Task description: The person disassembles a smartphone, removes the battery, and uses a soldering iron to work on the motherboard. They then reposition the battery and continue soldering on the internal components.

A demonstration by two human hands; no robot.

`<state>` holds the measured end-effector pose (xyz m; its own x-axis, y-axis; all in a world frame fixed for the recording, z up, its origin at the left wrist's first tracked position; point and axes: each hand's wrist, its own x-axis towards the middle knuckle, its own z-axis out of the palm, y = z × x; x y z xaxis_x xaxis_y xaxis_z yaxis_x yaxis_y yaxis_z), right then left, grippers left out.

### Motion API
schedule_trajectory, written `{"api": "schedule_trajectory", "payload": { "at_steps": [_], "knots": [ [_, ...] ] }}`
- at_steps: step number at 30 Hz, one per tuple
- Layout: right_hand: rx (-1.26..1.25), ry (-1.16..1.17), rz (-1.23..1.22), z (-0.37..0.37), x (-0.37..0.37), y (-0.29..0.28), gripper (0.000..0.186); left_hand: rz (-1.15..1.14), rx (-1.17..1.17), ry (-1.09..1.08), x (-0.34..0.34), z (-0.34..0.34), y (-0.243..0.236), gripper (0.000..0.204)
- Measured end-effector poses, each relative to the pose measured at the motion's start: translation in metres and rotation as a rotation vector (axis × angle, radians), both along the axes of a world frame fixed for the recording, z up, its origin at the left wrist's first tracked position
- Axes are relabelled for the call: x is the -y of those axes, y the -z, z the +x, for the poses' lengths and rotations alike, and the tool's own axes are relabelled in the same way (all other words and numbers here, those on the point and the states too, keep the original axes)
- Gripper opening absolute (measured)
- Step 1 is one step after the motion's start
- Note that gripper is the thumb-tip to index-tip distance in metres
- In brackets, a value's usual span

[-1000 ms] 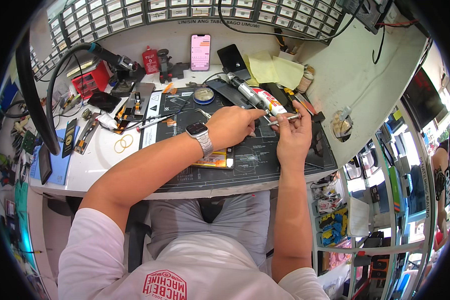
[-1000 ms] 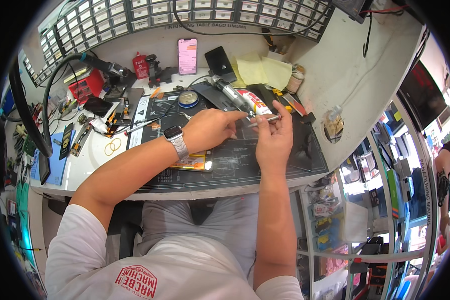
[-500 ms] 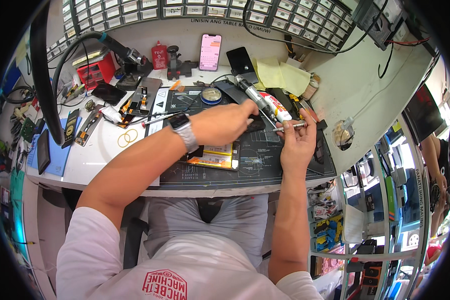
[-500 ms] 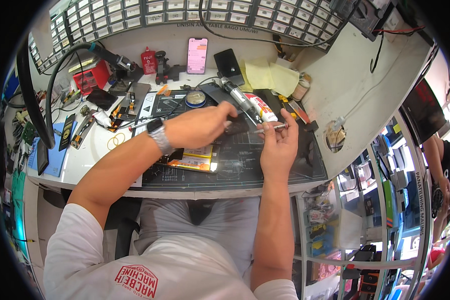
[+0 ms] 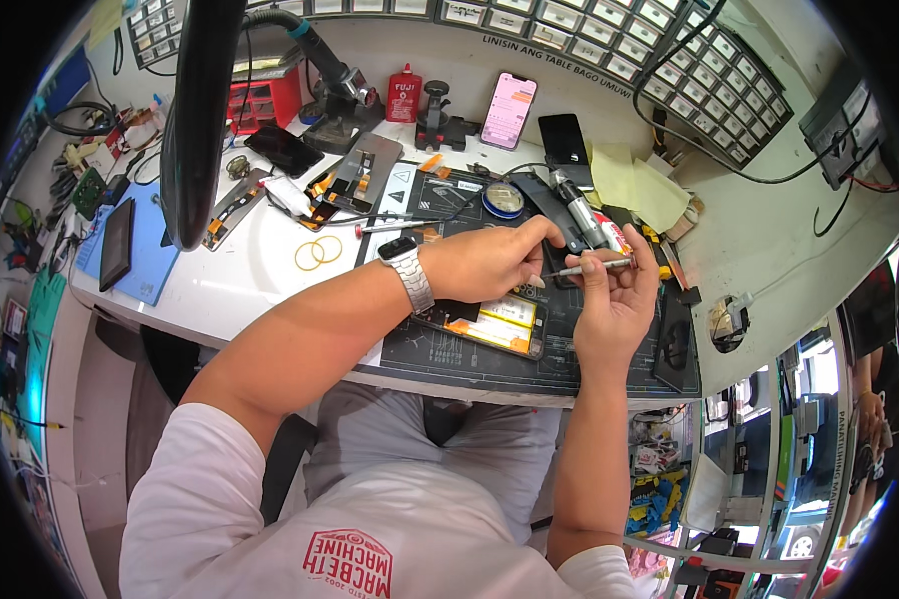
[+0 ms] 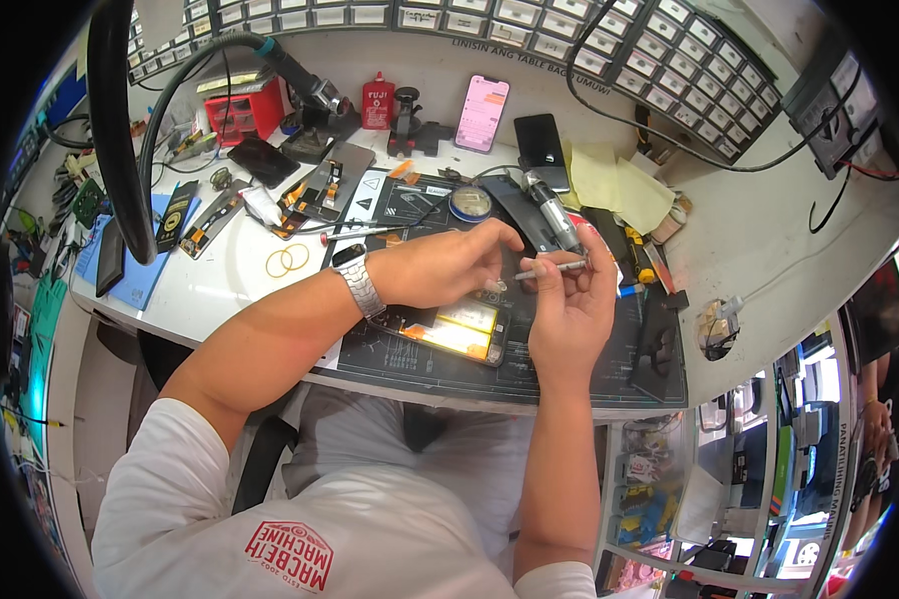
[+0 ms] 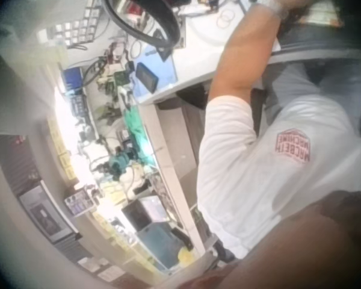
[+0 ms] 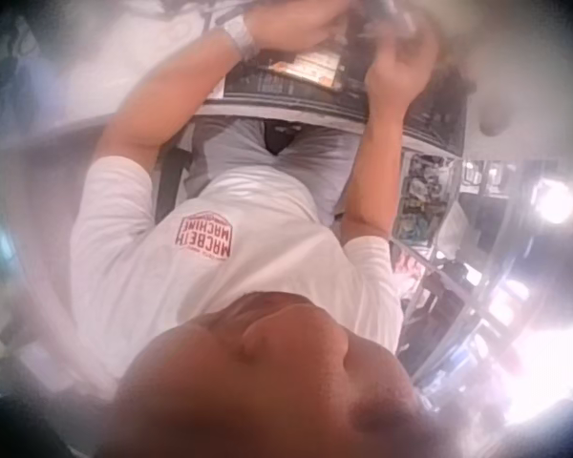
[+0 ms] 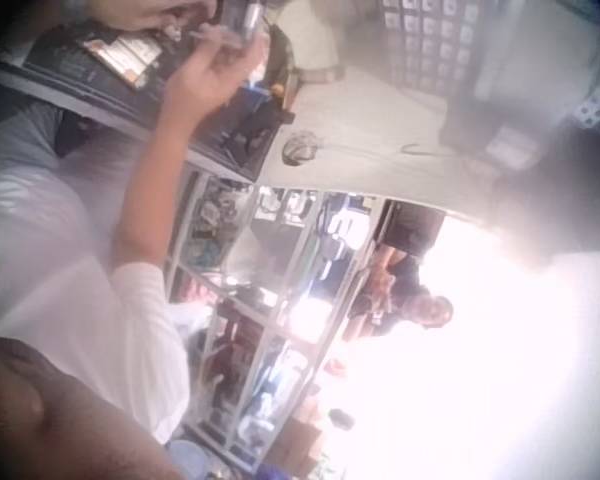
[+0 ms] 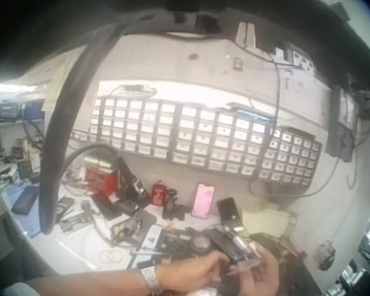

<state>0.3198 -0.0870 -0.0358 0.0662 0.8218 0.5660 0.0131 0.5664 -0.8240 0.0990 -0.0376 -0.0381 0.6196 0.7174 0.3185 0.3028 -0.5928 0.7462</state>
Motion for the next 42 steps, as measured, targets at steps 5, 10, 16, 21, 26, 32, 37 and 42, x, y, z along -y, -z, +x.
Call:
{"api": "schedule_trajectory", "payload": {
  "at_steps": [5, 10, 16, 21, 26, 32, 37, 42],
  "knots": [
    [-0.014, 0.006, -0.034, 0.000, 0.000, -0.001, 0.059, -0.045, 0.006, 0.020, 0.001, 0.002, -0.005, 0.051],
    [0.041, 0.027, -0.017, -0.002, 0.000, 0.001, 0.057, -0.015, -0.001, -0.013, 0.002, 0.005, 0.001, 0.049],
    [0.112, -0.011, -0.045, -0.004, 0.004, -0.015, 0.052, -0.062, 0.028, 0.018, 0.003, 0.006, -0.002, 0.046],
    [0.271, 0.018, -0.071, 0.004, 0.007, -0.012, 0.054, -0.149, -0.002, 0.068, 0.005, 0.005, -0.008, 0.050],
    [0.365, 0.059, -0.123, 0.007, 0.009, -0.014, 0.055, -0.200, -0.005, 0.103, 0.007, 0.005, -0.005, 0.050],
    [0.435, 0.045, -0.153, 0.009, 0.011, -0.015, 0.052, -0.166, -0.026, 0.123, 0.006, 0.005, -0.005, 0.050],
    [0.382, -0.033, -0.130, 0.009, 0.008, -0.013, 0.051, -0.195, -0.013, 0.118, 0.004, 0.005, -0.002, 0.049],
    [0.302, -0.190, -0.117, 0.006, 0.009, -0.016, 0.051, -0.219, 0.037, 0.157, 0.000, 0.003, 0.001, 0.049]
  ]
}}
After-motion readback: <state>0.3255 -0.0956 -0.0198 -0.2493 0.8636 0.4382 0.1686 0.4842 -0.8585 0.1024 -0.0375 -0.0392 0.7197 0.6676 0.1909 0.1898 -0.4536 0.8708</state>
